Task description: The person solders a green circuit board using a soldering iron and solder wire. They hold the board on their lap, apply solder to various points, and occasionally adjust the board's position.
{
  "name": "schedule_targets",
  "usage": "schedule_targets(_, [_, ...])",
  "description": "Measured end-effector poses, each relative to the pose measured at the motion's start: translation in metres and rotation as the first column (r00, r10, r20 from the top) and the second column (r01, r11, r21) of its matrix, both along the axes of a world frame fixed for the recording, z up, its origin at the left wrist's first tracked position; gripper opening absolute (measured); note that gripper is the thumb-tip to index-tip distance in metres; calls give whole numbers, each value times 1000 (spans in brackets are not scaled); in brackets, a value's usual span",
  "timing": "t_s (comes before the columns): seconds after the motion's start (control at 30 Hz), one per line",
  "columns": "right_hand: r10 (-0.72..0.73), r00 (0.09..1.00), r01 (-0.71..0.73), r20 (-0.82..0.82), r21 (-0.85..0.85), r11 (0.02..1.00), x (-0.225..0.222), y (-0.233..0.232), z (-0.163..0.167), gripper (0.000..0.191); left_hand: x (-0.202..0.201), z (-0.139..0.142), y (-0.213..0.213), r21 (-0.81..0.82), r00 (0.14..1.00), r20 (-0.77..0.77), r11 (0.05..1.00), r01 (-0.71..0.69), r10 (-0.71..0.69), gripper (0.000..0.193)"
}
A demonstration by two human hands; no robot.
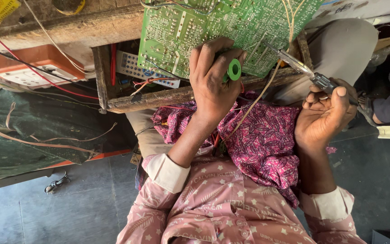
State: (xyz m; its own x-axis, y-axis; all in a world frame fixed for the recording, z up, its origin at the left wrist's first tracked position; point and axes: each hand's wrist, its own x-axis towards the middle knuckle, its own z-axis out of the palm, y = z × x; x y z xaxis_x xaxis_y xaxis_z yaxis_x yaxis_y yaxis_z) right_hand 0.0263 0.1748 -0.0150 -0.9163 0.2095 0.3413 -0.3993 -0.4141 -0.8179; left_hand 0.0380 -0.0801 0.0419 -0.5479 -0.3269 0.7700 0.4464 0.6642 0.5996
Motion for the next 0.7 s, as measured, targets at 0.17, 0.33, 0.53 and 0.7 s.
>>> schedule_targets(0.17, [-9, 1000, 9, 6, 4, 1000, 1, 0, 2, 28, 1, 1, 1, -6, 1000, 14, 1000, 3, -3, 25])
schedule_targets(0.33, [-3, 1000, 3, 11, 4, 1000, 1, 0, 1, 29, 1, 1, 1, -3, 1000, 22, 1000, 2, -2, 27])
schedule_targets(0.53, [2, 1000, -2, 11, -4, 1000, 2, 0, -2, 28, 2, -1, 1, -9, 1000, 26, 1000, 7, -7, 28])
schedule_targets(0.7, [1, 1000, -1, 4, -1, 1000, 0, 3, -6, 28, 0, -2, 2, -7, 1000, 16, 1000, 2, -1, 26])
